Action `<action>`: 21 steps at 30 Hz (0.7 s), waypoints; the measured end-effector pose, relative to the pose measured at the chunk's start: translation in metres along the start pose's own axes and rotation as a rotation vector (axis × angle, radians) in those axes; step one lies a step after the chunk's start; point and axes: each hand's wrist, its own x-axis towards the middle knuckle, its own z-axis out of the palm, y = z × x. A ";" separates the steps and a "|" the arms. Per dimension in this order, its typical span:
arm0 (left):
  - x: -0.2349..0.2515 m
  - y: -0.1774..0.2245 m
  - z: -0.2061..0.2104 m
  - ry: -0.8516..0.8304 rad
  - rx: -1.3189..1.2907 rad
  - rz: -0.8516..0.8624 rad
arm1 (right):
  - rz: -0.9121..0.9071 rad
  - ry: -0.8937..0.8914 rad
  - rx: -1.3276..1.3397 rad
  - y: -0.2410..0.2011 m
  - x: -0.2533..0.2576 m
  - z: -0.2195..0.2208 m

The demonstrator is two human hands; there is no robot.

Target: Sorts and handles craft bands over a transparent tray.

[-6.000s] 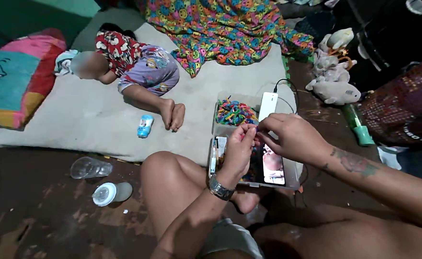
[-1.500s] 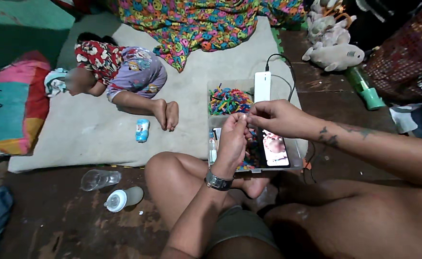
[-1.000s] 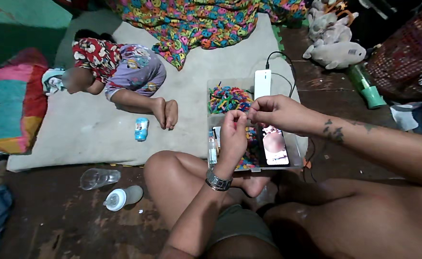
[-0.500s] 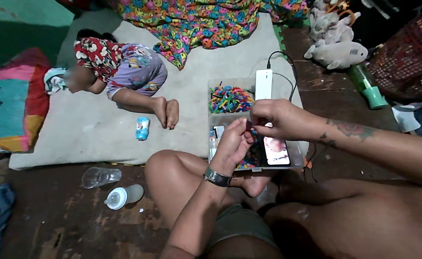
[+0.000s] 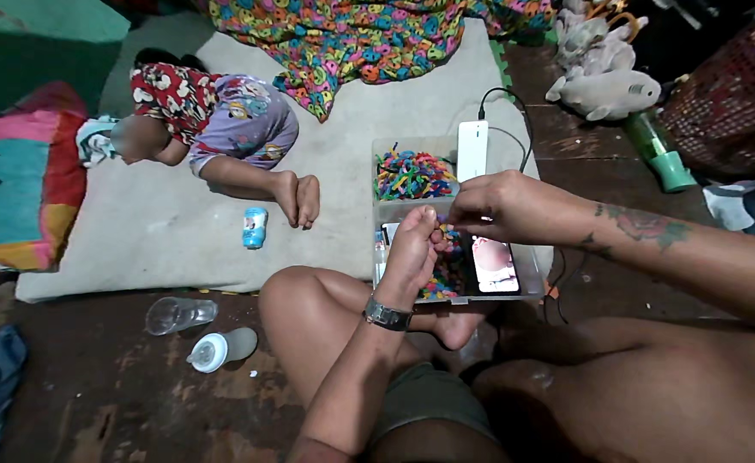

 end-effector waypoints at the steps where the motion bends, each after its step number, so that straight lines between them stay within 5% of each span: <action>1: 0.002 0.000 -0.003 0.004 -0.018 -0.003 | -0.002 0.006 -0.001 -0.001 0.000 0.000; 21: -0.001 0.004 -0.008 -0.201 0.112 -0.072 | -0.090 0.002 -0.009 -0.002 0.000 0.006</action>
